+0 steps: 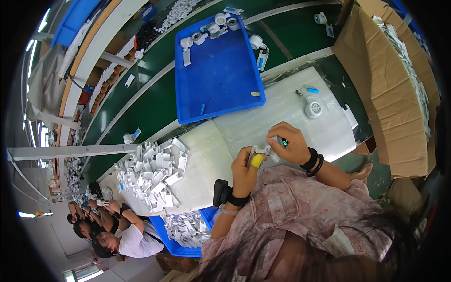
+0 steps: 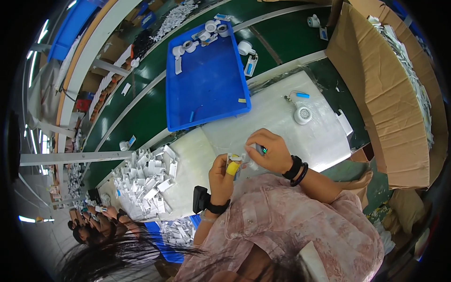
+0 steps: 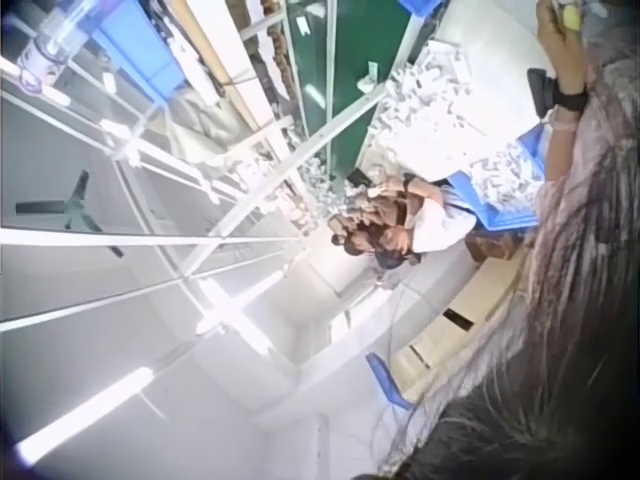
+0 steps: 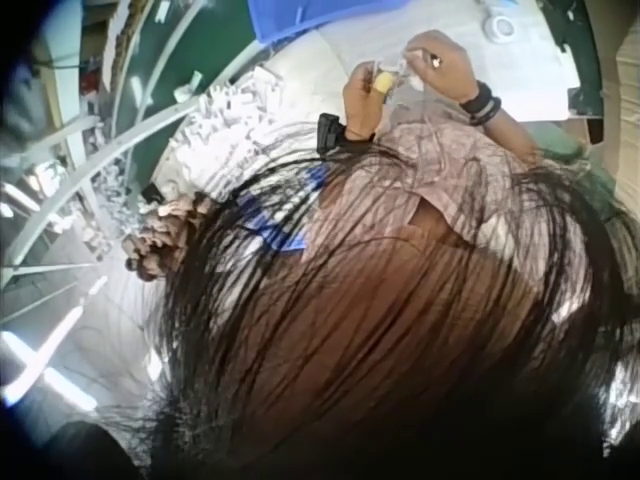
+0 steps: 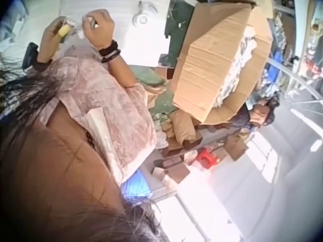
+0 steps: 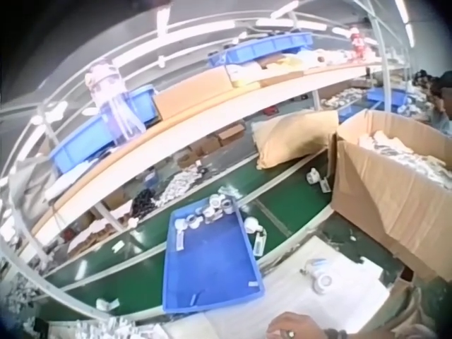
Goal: The person picks up a white plastic housing and a small circuit board with wires, fits the board into the housing, and snaps a white plastic cover onto the assembly. The completed unit is then placed into a blue tray.
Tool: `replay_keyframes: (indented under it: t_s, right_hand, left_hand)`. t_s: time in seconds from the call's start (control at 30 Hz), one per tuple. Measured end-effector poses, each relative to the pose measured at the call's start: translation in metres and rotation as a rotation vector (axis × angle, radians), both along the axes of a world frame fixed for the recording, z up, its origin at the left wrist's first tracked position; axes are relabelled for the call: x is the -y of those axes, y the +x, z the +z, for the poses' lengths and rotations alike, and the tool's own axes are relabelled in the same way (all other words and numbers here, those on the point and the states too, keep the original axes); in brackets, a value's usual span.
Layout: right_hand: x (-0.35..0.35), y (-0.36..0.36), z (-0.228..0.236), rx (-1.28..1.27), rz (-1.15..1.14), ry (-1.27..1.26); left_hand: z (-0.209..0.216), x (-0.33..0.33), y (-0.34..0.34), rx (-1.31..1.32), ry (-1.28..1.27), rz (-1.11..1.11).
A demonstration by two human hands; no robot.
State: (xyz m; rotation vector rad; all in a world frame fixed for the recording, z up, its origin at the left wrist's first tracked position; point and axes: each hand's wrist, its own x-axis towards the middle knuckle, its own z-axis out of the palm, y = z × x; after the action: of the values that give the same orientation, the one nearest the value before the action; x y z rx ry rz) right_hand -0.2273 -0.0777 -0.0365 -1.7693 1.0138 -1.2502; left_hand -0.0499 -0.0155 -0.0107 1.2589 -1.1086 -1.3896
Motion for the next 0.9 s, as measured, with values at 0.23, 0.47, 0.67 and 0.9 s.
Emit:
replay_keyframes:
  t_s: [0.23,0.47,0.67,0.9]
  right_hand:
    - [0.002,0.001,0.000,-0.029,0.012,-0.012]
    - [0.002,0.002,-0.001,-0.040,0.019,-0.009]
    - [0.002,0.003,-0.001,-0.042,0.025,-0.008]
    - [0.002,0.004,-0.001,-0.069,0.034,0.002]
  left_hand:
    - [-0.008,0.002,0.007,0.065,-0.028,-0.010]
    - [-0.005,0.004,0.007,0.088,-0.015,-0.040]
    - [-0.006,0.004,0.011,0.089,-0.019,-0.118]
    - [-0.004,0.004,0.011,-0.082,0.064,-0.093]
